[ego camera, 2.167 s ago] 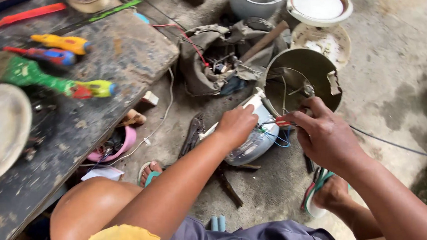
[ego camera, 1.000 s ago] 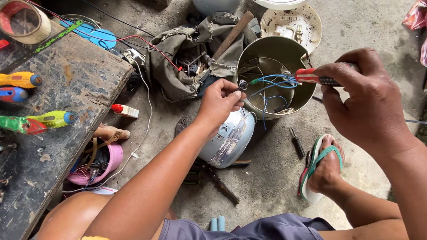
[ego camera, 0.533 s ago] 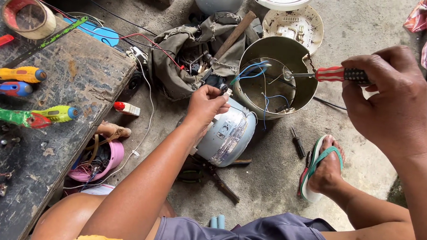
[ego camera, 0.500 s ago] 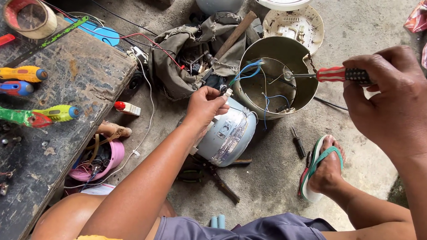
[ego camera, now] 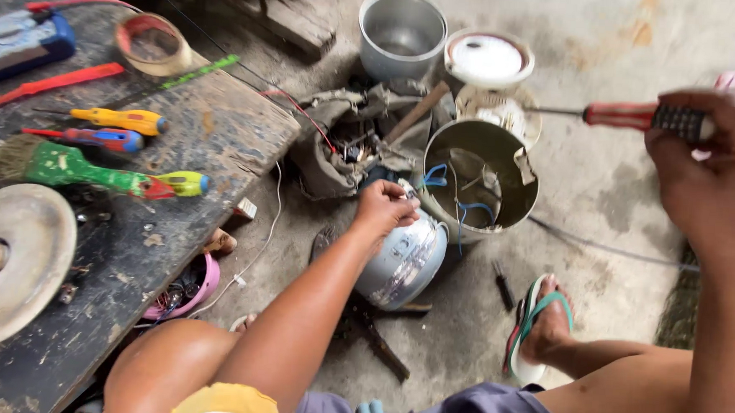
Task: The person repairs a small electric cooker on a concrete floor, handling its metal body and detached base while connecting blue and red wires to components inside a metal drum. They use a screwdriver to work on the cooker's parts and pliers to grip and strip wires, repositioning the appliance between steps.
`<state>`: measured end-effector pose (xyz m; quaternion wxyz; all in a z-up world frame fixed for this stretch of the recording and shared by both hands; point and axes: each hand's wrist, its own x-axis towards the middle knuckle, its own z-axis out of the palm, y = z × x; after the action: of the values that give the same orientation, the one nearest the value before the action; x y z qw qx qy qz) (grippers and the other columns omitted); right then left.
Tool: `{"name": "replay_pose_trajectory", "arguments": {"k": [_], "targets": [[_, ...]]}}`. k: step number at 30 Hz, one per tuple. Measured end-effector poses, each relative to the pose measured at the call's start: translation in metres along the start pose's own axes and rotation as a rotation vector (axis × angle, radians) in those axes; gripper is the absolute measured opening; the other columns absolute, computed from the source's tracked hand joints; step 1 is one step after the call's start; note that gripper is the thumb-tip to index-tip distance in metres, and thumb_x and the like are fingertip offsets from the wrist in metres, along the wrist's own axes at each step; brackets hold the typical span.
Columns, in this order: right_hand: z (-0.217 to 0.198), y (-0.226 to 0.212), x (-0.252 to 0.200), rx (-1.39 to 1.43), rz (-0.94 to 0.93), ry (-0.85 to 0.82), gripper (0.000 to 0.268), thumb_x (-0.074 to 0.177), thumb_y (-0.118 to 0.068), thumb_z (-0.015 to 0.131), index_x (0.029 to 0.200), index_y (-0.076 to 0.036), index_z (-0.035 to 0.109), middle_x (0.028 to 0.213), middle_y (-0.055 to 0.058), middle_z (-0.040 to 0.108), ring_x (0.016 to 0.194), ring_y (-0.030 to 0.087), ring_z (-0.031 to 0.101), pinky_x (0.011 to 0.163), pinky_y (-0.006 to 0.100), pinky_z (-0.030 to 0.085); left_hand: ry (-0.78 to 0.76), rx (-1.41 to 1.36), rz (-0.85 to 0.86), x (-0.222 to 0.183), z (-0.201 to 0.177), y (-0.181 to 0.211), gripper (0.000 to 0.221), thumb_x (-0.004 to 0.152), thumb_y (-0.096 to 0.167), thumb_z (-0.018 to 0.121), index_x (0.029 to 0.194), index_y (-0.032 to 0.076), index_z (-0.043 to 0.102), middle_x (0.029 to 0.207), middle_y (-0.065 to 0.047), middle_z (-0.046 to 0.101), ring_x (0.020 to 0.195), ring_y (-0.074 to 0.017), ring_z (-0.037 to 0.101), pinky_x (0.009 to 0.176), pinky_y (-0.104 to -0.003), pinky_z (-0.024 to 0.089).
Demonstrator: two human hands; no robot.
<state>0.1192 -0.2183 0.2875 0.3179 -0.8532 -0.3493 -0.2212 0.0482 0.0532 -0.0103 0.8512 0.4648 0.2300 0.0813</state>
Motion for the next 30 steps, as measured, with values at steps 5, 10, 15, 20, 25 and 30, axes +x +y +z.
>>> {"name": "replay_pose_trajectory", "arguments": {"k": [5,10,15,20,25,30], "targets": [[-0.019,0.031,0.006,0.047,-0.052,-0.287,0.029,0.084,0.008,0.068,0.112,-0.002,0.068,0.119,0.006,0.062,0.095,0.011,0.061,0.081,0.024,0.05,-0.005,0.122,-0.104,0.024,-0.003,-0.027,0.055,0.083,-0.006,0.072,0.131,0.014,0.054,0.094,-0.013,0.07,0.068,-0.0206,0.072,0.055,-0.028,0.059],[-0.027,0.212,-0.04,-0.01,0.202,-0.619,0.024,0.087,0.001,0.077,0.111,-0.006,0.076,0.097,0.01,0.07,0.084,0.015,0.068,0.075,0.031,0.053,-0.106,0.181,-0.224,0.016,0.001,-0.007,0.044,0.086,-0.003,0.063,0.129,0.005,0.062,0.095,-0.011,0.072,0.068,-0.0173,0.075,0.052,-0.026,0.058],[0.052,0.158,-0.076,-0.066,0.522,-0.923,0.024,0.086,-0.008,0.08,0.109,-0.012,0.076,0.095,0.006,0.075,0.078,0.017,0.071,0.073,0.036,0.059,-0.126,0.142,-0.31,-0.018,0.008,0.021,0.048,0.085,-0.002,0.066,0.13,0.01,0.053,0.095,-0.012,0.076,0.071,-0.0176,0.075,0.051,-0.026,0.054],[0.176,0.253,-0.208,0.522,0.907,-0.956,0.03,0.084,-0.003,0.072,0.114,-0.003,0.074,0.088,0.008,0.074,0.072,0.017,0.065,0.066,0.036,0.053,-0.042,0.217,-0.289,-0.023,-0.006,0.012,0.028,0.098,0.022,0.061,0.123,0.011,0.055,0.098,-0.006,0.081,0.082,-0.0109,0.074,0.06,-0.023,0.043],[0.243,0.243,-0.302,0.813,1.335,-0.674,0.031,0.085,-0.002,0.068,0.115,-0.006,0.067,0.091,0.008,0.072,0.071,0.017,0.065,0.064,0.033,0.052,-0.027,0.102,-0.212,-0.028,-0.009,0.023,0.028,0.096,0.012,0.066,0.121,0.006,0.054,0.109,-0.008,0.08,0.09,-0.0125,0.071,0.065,-0.023,0.047],[0.27,0.236,-0.363,0.734,1.187,-0.471,0.032,0.086,-0.002,0.068,0.118,-0.006,0.068,0.093,0.011,0.069,0.079,0.02,0.065,0.07,0.035,0.052,0.054,-0.018,-0.136,-0.018,-0.006,0.037,0.032,0.09,-0.004,0.068,0.118,0.0,0.054,0.117,-0.019,0.073,0.099,-0.0244,0.075,0.078,-0.031,0.062]]}}
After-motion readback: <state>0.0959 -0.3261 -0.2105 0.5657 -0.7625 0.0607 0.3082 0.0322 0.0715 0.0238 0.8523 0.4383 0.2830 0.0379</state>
